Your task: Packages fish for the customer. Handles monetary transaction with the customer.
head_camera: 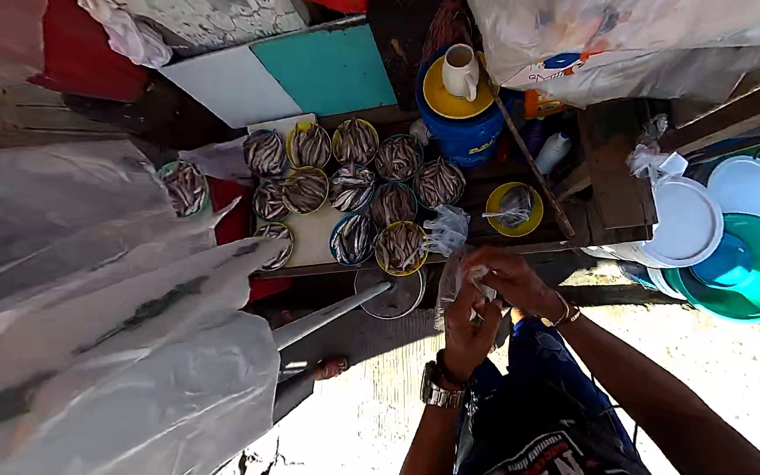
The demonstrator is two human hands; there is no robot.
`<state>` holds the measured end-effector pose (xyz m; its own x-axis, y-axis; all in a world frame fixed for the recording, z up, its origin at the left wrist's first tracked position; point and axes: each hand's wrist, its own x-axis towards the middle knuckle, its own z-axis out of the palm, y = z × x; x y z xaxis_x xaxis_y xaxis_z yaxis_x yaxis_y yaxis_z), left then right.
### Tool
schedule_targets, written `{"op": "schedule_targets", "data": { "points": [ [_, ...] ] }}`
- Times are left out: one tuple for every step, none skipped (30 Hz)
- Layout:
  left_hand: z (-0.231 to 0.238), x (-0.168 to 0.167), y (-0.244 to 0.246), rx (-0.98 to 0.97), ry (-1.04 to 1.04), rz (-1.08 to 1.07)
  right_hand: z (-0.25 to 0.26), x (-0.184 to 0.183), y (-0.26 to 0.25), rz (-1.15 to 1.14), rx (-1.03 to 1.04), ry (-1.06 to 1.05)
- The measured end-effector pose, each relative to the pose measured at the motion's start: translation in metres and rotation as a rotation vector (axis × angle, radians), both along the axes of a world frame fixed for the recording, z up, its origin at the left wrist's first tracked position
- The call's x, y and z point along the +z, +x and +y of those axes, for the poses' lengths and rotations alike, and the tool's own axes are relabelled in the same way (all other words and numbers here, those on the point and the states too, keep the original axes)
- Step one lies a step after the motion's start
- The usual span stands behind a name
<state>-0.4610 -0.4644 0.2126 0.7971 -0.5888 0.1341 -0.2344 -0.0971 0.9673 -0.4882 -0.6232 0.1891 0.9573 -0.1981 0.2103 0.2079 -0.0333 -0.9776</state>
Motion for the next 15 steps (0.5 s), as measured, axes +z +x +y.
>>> {"op": "schedule_targets", "data": {
  "points": [
    [0.001, -0.006, 0.006, 0.008, 0.109, -0.099, 0.002, -0.017, 0.006, 0.042, 0.017, 0.069],
    [0.002, -0.013, 0.015, 0.012, 0.217, -0.183, 0.001, -0.033, 0.013, 0.088, 0.024, 0.102],
    [0.001, -0.023, 0.023, 0.007, 0.309, -0.244, -0.002, -0.048, 0.020, 0.141, 0.044, 0.114],
    [0.001, -0.034, 0.027, -0.010, 0.377, -0.283, -0.007, -0.063, 0.026, 0.206, 0.090, 0.124],
    [-0.001, -0.046, 0.030, -0.032, 0.424, -0.300, -0.012, -0.077, 0.032, 0.294, 0.166, 0.140],
    [-0.004, -0.061, 0.031, -0.040, 0.458, -0.320, -0.018, -0.091, 0.039, 0.381, 0.261, 0.161],
    [-0.008, -0.078, 0.029, -0.036, 0.485, -0.336, -0.025, -0.105, 0.045, 0.468, 0.367, 0.178],
    [-0.015, -0.096, 0.028, -0.022, 0.501, -0.353, -0.033, -0.120, 0.052, 0.553, 0.461, 0.187],
    [-0.024, -0.110, 0.029, -0.007, 0.529, -0.352, -0.041, -0.136, 0.060, 0.628, 0.522, 0.183],
    [-0.033, -0.121, 0.033, -0.005, 0.575, -0.310, -0.047, -0.149, 0.067, 0.690, 0.545, 0.159],
    [-0.041, -0.129, 0.040, -0.022, 0.627, -0.223, -0.053, -0.160, 0.074, 0.744, 0.530, 0.110],
    [-0.048, -0.135, 0.046, -0.052, 0.686, -0.107, -0.058, -0.169, 0.075, 0.789, 0.482, 0.042],
    [-0.055, -0.140, 0.052, -0.083, 0.728, 0.035, -0.063, -0.174, 0.071, 0.811, 0.419, -0.036],
    [-0.063, -0.148, 0.060, -0.100, 0.751, 0.172, -0.068, -0.179, 0.064, 0.786, 0.357, -0.115],
    [-0.070, -0.156, 0.068, -0.102, 0.759, 0.298, -0.073, -0.182, 0.057, 0.746, 0.312, -0.175]
  ]
}}
